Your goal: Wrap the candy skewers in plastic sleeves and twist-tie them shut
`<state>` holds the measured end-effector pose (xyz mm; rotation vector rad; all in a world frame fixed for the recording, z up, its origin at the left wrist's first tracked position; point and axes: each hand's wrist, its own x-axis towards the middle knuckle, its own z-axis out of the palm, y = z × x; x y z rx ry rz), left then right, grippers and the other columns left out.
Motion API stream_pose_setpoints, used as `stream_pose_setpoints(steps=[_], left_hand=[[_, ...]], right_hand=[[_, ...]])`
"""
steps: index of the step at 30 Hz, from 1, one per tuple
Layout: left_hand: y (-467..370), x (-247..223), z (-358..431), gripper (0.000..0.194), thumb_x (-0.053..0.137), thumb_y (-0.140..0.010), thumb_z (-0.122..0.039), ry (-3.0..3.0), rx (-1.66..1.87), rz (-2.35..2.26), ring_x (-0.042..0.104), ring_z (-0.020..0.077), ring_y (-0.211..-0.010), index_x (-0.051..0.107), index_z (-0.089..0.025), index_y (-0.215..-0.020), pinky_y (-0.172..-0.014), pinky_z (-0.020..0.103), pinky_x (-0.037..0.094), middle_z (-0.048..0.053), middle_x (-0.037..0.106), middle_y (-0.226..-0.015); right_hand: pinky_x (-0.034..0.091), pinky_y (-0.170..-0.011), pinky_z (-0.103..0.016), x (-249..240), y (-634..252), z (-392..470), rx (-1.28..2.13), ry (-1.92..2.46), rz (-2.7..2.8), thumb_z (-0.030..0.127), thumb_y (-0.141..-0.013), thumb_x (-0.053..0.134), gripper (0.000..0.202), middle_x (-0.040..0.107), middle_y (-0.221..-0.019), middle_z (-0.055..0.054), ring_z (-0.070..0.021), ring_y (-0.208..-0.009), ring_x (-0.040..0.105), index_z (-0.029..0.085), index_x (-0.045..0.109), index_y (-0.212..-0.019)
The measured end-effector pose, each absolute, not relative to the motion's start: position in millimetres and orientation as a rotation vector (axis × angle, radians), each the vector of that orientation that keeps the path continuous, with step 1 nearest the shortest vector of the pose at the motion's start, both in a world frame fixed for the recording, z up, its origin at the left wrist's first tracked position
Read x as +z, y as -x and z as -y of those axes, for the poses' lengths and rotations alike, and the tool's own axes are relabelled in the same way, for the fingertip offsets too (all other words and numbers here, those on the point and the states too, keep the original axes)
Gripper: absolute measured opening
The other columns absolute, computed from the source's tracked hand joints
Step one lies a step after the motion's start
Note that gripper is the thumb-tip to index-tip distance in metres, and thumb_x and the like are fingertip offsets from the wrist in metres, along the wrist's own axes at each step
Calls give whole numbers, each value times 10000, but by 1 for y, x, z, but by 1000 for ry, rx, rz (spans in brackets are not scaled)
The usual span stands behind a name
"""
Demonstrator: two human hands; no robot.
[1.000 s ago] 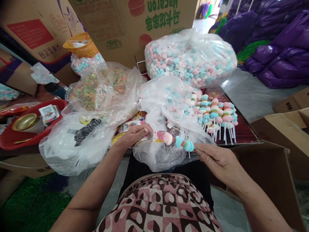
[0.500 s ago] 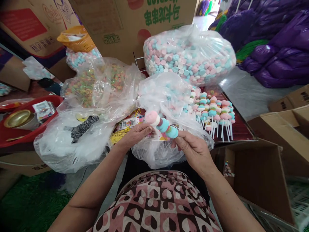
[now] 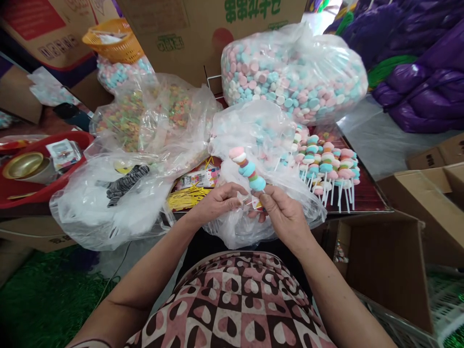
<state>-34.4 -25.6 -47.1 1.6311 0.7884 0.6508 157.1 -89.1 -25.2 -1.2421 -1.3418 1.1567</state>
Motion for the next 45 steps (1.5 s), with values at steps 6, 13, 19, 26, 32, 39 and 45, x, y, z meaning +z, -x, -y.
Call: stream_pose_setpoints(steps=[6, 13, 19, 26, 32, 39, 45], left_hand=[[32, -42, 24, 277, 590, -849, -413, -1620, 746, -832, 485, 113, -657, 628, -159, -744, -656, 238, 389, -18, 567, -669], [31, -52, 22, 354, 659, -818, -505, -1407, 858, -856, 445, 86, -619, 645, -157, -749, -612, 221, 353, -32, 540, -653], [37, -52, 17, 476, 788, -654, -595, -985, 913, -833, 414, 50, -498, 598, -163, -719, -471, 195, 302, -48, 505, -621], [44, -51, 14, 454, 818, -652, -544, -897, 895, -775, 437, 34, -499, 591, -156, -714, -468, 181, 348, -41, 528, -655], [41, -53, 14, 472, 812, -645, -561, -927, 874, -793, 437, 36, -513, 576, -158, -714, -461, 187, 330, -32, 549, -688], [41, -52, 14, 523, 779, -633, -638, -1012, 867, -832, 424, 46, -480, 574, -166, -729, -444, 202, 292, -46, 516, -625], [48, -46, 11, 466, 709, -733, -610, -1330, 819, -854, 438, 68, -566, 642, -149, -734, -541, 207, 351, -28, 542, -633]], right_hand=[[522, -475, -273, -27, -159, 88, 1305, 1177, 1231, 529, -878, 633, 306, 690, -737, -1, -158, -537, 654, 228, 642, -937], [505, -489, -268, -18, -172, 91, 1224, 1080, 1172, 480, -899, 634, 275, 680, -656, -1, -157, -533, 639, 205, 644, -911], [463, -501, -265, -14, -197, 105, 1052, 1083, 1126, 372, -861, 708, 149, 672, -665, -8, -137, -538, 580, 225, 733, -868], [468, -457, -262, -21, -220, 121, 1079, 1384, 1381, 503, -821, 699, 322, 652, -596, -44, -156, -510, 571, 224, 729, -665], [487, -439, -298, -15, -216, 119, 982, 1527, 1486, 643, -785, 646, 450, 639, -557, -57, -181, -477, 570, 224, 716, -638], [462, -428, -283, -24, -227, 124, 977, 1602, 1554, 636, -814, 621, 441, 610, -534, -36, -167, -462, 541, 221, 759, -756], [428, -422, -282, -17, -240, 123, 938, 1661, 1648, 732, -774, 605, 562, 604, -519, -48, -164, -458, 526, 206, 798, -821]])
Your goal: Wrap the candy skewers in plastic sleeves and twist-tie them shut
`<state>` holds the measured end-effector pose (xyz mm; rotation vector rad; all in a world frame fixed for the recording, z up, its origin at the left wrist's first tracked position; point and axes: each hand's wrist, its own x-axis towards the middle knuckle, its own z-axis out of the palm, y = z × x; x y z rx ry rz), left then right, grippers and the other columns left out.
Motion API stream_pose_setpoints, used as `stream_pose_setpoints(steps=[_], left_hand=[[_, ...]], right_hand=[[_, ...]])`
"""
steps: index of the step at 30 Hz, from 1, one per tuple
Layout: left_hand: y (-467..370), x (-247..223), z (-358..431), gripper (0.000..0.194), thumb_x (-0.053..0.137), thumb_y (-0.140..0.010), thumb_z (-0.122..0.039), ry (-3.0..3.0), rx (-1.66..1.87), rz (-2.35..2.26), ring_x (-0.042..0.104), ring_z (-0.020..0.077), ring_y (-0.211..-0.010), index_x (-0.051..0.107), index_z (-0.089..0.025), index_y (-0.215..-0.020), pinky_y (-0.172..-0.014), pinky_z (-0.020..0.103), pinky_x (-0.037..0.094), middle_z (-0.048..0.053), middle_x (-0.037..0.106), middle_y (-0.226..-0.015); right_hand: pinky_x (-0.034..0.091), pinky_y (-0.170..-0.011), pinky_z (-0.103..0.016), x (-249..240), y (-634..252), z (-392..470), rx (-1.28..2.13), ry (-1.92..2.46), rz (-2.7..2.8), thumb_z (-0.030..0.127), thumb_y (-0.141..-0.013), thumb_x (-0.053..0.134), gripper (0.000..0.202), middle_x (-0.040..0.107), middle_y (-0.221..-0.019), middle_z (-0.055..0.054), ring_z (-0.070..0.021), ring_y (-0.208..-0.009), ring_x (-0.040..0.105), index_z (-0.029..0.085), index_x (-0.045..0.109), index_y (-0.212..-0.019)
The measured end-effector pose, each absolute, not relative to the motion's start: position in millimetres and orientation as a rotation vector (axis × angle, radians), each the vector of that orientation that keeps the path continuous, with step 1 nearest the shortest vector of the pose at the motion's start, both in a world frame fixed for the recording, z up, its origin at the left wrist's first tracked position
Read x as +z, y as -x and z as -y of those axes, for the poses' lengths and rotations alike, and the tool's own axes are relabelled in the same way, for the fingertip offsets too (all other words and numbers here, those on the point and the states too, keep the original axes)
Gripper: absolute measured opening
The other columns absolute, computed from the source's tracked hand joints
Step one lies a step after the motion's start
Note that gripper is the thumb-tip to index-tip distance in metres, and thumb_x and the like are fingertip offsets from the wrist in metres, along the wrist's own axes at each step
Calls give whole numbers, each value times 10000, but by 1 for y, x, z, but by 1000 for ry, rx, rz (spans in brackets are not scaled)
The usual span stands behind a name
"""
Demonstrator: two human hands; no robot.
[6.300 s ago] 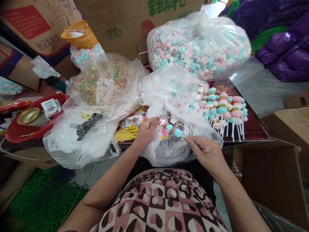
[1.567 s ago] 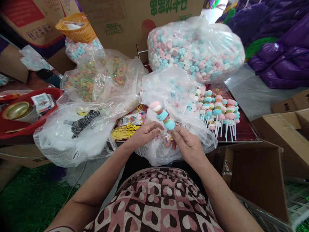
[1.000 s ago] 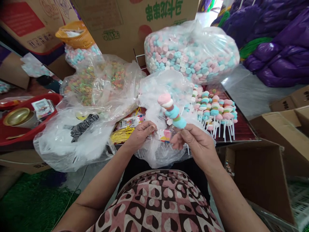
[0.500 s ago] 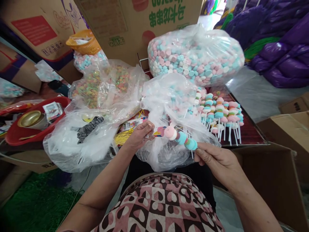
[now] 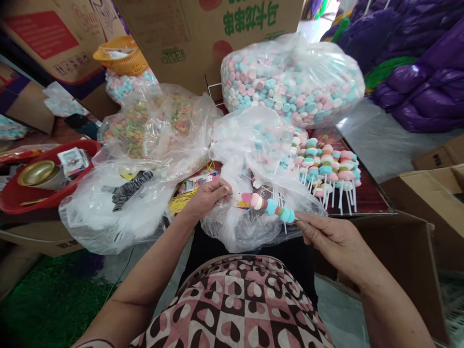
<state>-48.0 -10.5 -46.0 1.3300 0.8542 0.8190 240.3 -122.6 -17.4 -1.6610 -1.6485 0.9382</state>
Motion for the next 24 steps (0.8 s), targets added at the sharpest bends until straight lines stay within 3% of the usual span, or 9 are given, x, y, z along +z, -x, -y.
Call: stream_pose_setpoints(steps=[11, 17, 21, 24], left_hand=[[58, -37, 5, 314, 586, -852, -455, -1718, 733, -878, 547, 129, -723, 659, -162, -770, -708, 252, 438, 4, 625, -742], [57, -39, 4, 330, 589, -849, -475, -1679, 780, -898, 525, 124, -710, 649, -162, -761, -696, 245, 433, 2, 605, -729], [57, -40, 4, 327, 591, -857, -471, -1667, 811, -896, 515, 116, -707, 651, -163, -767, -688, 235, 423, -3, 597, -735], [55, -41, 5, 335, 591, -853, -481, -1659, 800, -928, 502, 119, -693, 653, -162, -769, -667, 237, 416, 0, 587, -719]], right_hand=[[438, -448, -297, -22, -237, 122, 970, 1691, 1695, 752, -744, 615, 562, 606, -511, -39, -171, -465, 529, 221, 798, -770], [420, -419, -273, -26, -233, 123, 1136, 1657, 1422, 653, -716, 725, 518, 632, -547, -39, -152, -465, 509, 194, 773, -952], [436, -430, -268, -26, -227, 123, 1152, 1644, 1330, 626, -670, 777, 478, 631, -531, -36, -147, -468, 521, 191, 778, -870], [520, -521, -312, -29, -226, 122, 1025, 1638, 1350, 570, -654, 806, 391, 691, -603, -54, -185, -537, 598, 207, 796, -799]])
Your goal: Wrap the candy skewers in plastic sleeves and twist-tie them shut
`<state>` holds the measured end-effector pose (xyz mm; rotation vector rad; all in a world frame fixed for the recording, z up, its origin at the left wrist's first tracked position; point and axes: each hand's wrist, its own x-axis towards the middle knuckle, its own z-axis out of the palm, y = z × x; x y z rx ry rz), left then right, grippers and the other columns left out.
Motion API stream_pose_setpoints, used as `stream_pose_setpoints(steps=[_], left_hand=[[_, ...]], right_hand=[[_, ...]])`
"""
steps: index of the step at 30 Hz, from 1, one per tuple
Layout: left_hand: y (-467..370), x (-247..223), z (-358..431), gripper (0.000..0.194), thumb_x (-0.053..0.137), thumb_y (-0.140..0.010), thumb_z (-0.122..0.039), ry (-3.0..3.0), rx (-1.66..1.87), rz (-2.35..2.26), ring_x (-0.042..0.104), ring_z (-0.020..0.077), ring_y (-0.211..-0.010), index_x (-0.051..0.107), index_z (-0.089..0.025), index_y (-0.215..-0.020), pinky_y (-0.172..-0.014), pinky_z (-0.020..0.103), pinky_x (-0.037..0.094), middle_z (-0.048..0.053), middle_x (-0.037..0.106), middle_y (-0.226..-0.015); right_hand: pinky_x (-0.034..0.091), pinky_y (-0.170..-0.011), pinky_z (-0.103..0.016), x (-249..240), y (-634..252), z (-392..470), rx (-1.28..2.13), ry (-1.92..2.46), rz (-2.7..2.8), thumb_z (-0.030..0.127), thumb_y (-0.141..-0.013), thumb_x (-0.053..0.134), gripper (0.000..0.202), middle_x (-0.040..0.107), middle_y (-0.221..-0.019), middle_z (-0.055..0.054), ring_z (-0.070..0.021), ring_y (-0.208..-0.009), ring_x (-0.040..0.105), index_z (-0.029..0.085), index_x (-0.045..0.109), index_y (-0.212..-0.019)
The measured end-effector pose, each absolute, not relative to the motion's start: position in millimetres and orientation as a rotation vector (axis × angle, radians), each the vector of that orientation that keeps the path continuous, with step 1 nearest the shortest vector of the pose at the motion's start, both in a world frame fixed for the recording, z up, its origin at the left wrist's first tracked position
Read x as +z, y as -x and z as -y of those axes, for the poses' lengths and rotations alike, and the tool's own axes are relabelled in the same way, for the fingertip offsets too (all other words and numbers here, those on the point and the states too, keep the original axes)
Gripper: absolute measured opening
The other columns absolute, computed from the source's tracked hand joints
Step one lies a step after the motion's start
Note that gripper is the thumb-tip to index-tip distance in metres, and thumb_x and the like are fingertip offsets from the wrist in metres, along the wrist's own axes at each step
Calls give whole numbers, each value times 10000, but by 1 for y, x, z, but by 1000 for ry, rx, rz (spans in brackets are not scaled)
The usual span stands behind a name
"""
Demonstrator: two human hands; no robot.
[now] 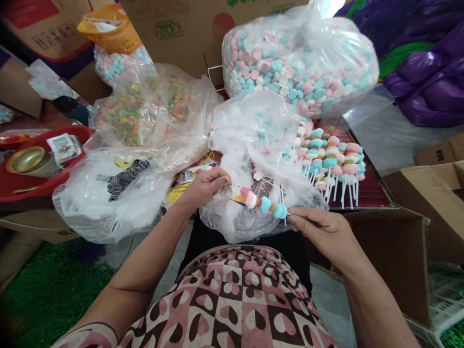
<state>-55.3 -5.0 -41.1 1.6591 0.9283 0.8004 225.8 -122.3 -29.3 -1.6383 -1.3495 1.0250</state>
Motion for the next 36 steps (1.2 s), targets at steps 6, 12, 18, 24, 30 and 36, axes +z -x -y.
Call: stream_pose_setpoints(steps=[6, 12, 18, 24, 30, 36], left_hand=[[54, -41, 7, 325, 584, -845, -468, -1685, 768, -926, 512, 120, -690, 649, -162, -758, -676, 242, 418, -3, 594, -710], [56, -25, 10, 283, 566, -877, -410, -1831, 771, -930, 516, 115, -687, 651, -165, -765, -674, 239, 409, -9, 610, -714], [54, -16, 14, 316, 619, -856, -473, -1687, 674, -855, 506, 101, -634, 665, -168, -790, -609, 232, 414, -10, 589, -696], [50, -12, 17, 639, 453, -847, -744, -1076, 792, -525, 650, 238, -1032, 685, -205, -1102, -804, 336, 530, 125, 687, -1131], [23, 2, 23, 871, 403, -700, -906, -748, 1044, -325, 438, 348, -1393, 596, -270, -1263, -1079, 501, 388, 102, 587, -1396], [4, 14, 25, 747, 724, -606, -750, -784, 1143, -341, 560, 321, -1267, 620, -274, -1172, -996, 418, 451, 96, 659, -1280]], right_hand=[[584, -661, -377, -35, -229, 121, 752, 1653, 1543, 532, -755, 719, 309, 732, -681, -55, -223, -607, 665, 238, 803, -799], [515, -507, -318, -36, -230, 121, 696, 1660, 1661, 533, -806, 654, 325, 644, -525, -19, -178, -451, 571, 239, 792, -807], [494, -498, -312, -35, -226, 120, 812, 1578, 1710, 476, -813, 657, 263, 707, -633, -42, -188, -495, 595, 251, 794, -800], [405, -465, -283, -43, -213, 120, 950, 1574, 1459, 464, -827, 667, 265, 533, -484, 17, -148, -462, 491, 216, 760, -817], [292, -424, -226, -53, -184, 111, 1210, 1393, 1111, 533, -808, 690, 366, 475, -485, 47, -97, -445, 396, 181, 713, -906], [226, -403, -205, -47, -167, 100, 1341, 1250, 916, 516, -811, 704, 330, 475, -476, 56, -77, -427, 351, 202, 634, -879]])
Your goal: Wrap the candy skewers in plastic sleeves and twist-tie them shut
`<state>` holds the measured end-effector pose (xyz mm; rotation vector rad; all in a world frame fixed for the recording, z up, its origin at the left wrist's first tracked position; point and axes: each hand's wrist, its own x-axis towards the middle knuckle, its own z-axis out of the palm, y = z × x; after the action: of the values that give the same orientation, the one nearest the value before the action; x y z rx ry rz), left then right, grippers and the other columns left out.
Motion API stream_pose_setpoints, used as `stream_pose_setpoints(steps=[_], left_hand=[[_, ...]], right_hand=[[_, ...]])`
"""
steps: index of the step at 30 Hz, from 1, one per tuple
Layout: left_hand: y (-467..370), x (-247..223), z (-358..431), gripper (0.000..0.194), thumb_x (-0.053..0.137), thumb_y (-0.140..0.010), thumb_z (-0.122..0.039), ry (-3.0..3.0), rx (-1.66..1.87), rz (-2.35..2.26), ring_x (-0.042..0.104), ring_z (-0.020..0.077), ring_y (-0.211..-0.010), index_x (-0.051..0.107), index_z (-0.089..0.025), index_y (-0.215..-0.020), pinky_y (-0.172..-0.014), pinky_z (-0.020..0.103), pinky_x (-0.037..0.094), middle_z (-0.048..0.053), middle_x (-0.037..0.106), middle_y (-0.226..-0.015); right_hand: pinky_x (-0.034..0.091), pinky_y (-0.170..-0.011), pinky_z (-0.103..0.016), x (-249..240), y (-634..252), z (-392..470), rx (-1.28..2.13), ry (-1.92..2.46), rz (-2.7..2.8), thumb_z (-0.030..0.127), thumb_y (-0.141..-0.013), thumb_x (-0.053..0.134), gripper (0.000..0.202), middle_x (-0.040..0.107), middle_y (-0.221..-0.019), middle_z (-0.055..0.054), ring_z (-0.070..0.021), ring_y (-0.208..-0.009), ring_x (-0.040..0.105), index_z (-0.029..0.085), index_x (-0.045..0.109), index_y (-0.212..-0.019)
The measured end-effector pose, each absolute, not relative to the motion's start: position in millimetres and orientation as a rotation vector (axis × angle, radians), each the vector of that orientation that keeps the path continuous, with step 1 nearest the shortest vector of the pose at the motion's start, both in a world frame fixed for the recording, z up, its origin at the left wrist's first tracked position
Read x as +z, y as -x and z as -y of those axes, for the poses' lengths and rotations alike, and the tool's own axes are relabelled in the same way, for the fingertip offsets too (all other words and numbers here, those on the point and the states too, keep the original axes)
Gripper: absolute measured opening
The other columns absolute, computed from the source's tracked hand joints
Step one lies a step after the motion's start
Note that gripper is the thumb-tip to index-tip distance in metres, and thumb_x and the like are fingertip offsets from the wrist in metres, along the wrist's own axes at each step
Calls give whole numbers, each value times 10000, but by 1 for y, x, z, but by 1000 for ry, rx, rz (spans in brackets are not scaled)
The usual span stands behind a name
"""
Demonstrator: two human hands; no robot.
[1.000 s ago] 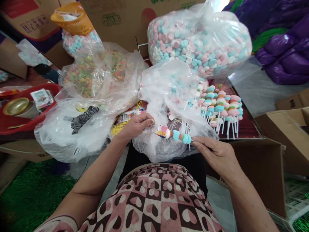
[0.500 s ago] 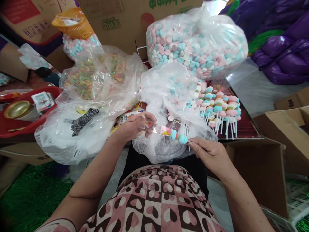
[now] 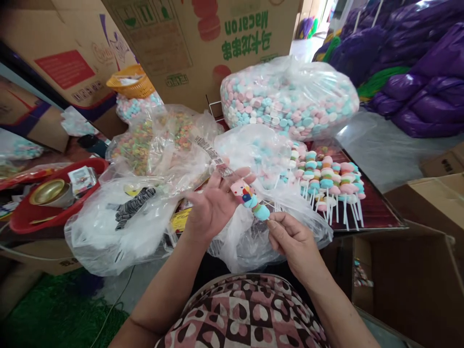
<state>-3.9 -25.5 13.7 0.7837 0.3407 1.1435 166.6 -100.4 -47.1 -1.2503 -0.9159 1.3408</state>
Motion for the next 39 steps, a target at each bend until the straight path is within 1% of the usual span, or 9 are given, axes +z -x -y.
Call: stream_pose_setpoints(steps=[5, 9, 14, 18, 20, 24, 28, 31, 39], left_hand=[[-14, 14, 19, 350, 765, -762, -480, -724, 1231, -494, 697, 199, -904, 638, -213, -950, -902, 356, 489, 23, 723, -817], [-25, 9, 22, 295, 710, -816, -483, -680, 1352, -533, 677, 159, -823, 605, -224, -911, -831, 319, 487, 1, 723, -796], [-28, -4, 29, 326, 701, -816, -518, -731, 1366, -586, 625, 136, -706, 588, -229, -916, -719, 293, 464, 11, 741, -811], [-20, -10, 31, 324, 707, -815, -506, -793, 1295, -555, 636, 145, -719, 615, -208, -903, -705, 303, 478, 49, 755, -891], [-10, -6, 29, 358, 751, -778, -490, -812, 1241, -518, 673, 175, -848, 640, -213, -975, -769, 319, 495, 73, 753, -1007], [12, 13, 18, 657, 824, -651, -556, -833, 1211, -406, 647, 262, -1132, 606, -270, -1201, -907, 375, 496, 95, 697, -1220], [15, 25, 10, 454, 777, -732, -516, -821, 1262, -456, 709, 226, -927, 659, -233, -1067, -854, 375, 519, 46, 747, -913], [4, 21, 12, 283, 749, -779, -461, -795, 1317, -503, 709, 193, -783, 660, -200, -844, -818, 359, 529, -8, 664, -660], [-12, 0, 19, 286, 685, -842, -469, -784, 1400, -480, 696, 172, -786, 586, -201, -819, -849, 356, 520, -24, 623, -687]], right_hand=[[278, -415, -222, -47, -154, 98, 1119, 1250, 1034, 490, -846, 683, 288, 513, -507, 42, -94, -448, 406, 207, 649, -891], [292, -409, -222, -52, -143, 96, 1018, 1245, 1037, 480, -880, 645, 270, 513, -508, 46, -93, -439, 407, 211, 646, -896], [259, -398, -212, -55, -136, 94, 1196, 1215, 943, 511, -896, 618, 317, 487, -472, 54, -81, -412, 372, 195, 640, -889], [227, -404, -207, -54, -135, 90, 1295, 1153, 880, 520, -881, 640, 333, 455, -450, 64, -66, -405, 337, 188, 637, -859], [218, -409, -207, -55, -136, 89, 1321, 1117, 878, 521, -870, 654, 334, 440, -443, 69, -64, -406, 327, 188, 639, -853], [234, -423, -212, -58, -138, 89, 1324, 1112, 932, 506, -859, 672, 323, 439, -450, 66, -72, -425, 341, 184, 668, -879], [268, -426, -209, -59, -136, 88, 1316, 1118, 930, 498, -848, 683, 314, 460, -479, 58, -79, -445, 370, 188, 685, -899], [265, -409, -194, -60, -133, 88, 1317, 1126, 895, 476, -805, 734, 308, 487, -526, 53, -77, -458, 391, 196, 685, -922], [257, -372, -205, -58, -128, 94, 1232, 1309, 931, 575, -835, 655, 402, 482, -472, 53, -76, -385, 376, 174, 667, -854]])
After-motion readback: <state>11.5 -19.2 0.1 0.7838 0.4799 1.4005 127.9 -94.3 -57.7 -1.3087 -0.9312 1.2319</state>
